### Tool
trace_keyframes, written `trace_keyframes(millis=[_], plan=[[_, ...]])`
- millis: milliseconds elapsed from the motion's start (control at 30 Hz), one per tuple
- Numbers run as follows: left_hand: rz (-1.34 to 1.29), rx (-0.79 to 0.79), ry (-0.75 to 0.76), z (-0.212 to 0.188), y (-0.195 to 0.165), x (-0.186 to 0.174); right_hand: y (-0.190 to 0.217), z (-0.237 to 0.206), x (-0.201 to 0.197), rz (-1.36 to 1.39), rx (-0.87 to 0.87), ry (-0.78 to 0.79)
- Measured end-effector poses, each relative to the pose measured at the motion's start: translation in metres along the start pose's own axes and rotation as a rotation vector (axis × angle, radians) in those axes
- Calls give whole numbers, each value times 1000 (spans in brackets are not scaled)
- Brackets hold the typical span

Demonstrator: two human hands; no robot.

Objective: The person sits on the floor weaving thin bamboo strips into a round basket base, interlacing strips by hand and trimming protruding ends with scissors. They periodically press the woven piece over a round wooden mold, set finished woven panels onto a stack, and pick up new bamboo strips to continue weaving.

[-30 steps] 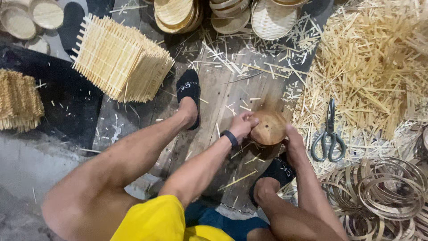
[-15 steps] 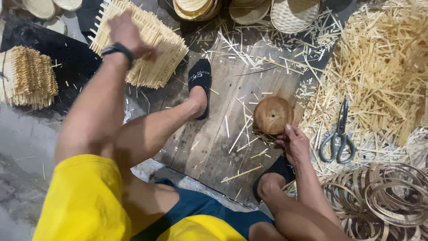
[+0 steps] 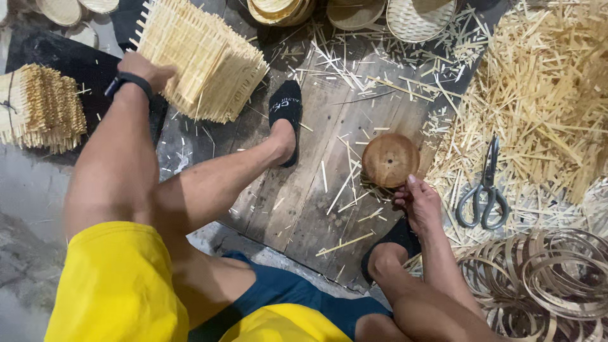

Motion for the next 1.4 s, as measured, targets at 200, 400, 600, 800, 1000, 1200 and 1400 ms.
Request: trace_keyframes(millis=[200,400,600,800,1000,1200,1400], plan=[[54,-303,-172,-15,31,1,0,-2,-6,-46,11,-23],[-199,-108,352,-8,31,-11,-2,0,-6,-4,11,-26],[-868,-181,-45,-2,37,-26,0,-6,-6,-14,26,-24],[-286,717,-522,1,16,-72,-1,-7,-10,-16,20,-15],[-10,239,-197,15,14,-65,-3,-5,-18,45,22,-12],[-407,232,-265,6,28,-85,-3,-3,-20,20,33,-28],[-494,81,-150,16,50,-90,-5,-1,-22,-11,21,-42]])
Point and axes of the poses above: each hand's wrist, its own z-axis towards the middle knuckle, its own x-axis out of the palm, y = z × x, the point moved 3 cm from there along z, towards the middle knuckle, and after that the axes turned 15 degrees about z, right-handed, at the moved point
